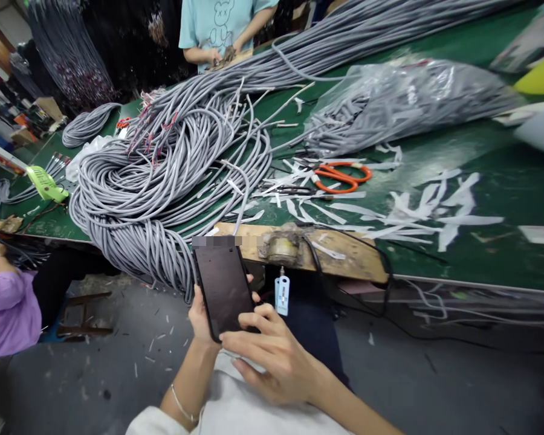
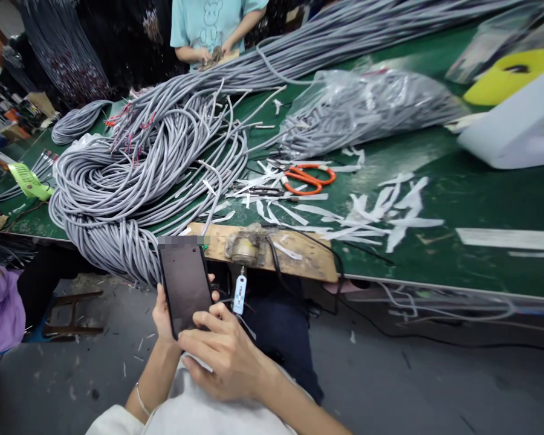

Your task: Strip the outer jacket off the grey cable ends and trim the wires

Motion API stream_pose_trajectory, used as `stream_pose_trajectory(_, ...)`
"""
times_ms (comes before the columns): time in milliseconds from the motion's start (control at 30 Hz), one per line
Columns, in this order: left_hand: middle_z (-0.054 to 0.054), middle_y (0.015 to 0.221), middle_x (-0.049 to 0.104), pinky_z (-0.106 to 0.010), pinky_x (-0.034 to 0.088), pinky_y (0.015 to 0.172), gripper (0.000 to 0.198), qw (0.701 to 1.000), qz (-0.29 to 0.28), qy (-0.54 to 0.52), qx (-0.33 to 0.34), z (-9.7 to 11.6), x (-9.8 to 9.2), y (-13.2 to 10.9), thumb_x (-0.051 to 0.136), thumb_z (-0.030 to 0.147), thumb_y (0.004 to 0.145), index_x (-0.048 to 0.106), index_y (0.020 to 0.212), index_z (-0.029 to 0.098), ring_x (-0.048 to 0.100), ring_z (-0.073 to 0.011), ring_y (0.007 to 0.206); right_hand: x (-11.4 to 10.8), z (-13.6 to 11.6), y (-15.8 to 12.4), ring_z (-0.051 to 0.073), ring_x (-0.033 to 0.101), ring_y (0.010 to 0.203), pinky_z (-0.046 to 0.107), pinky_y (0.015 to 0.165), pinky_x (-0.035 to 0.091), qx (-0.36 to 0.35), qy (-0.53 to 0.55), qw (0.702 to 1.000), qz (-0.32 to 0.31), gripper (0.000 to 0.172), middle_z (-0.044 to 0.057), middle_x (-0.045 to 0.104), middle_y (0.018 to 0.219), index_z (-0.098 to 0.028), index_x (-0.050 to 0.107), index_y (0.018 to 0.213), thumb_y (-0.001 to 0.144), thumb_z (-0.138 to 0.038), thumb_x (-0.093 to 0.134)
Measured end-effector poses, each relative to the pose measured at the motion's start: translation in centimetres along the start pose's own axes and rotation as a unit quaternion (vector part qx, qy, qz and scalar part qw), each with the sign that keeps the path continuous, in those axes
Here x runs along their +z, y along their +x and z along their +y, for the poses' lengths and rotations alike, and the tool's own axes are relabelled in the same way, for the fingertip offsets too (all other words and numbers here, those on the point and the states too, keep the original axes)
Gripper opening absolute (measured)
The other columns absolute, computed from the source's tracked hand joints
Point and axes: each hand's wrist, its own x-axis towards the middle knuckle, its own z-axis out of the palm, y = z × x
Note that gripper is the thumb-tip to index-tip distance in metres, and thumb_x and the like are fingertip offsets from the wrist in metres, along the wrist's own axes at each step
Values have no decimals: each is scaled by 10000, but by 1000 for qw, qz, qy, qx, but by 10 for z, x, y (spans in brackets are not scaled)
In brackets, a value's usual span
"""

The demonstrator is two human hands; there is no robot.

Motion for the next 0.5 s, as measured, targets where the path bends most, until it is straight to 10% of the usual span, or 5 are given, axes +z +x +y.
stream_pose_trajectory(500,-182,999,630,-447,377,884,720,999,1,37,1,4,-3,3,431,630,730,581,1120,43,572,-307,910,-3,6,6,166,488,747,316,686,330,24,-60,998,7,164,32,690,848,-124,557,960,827,-152,465)
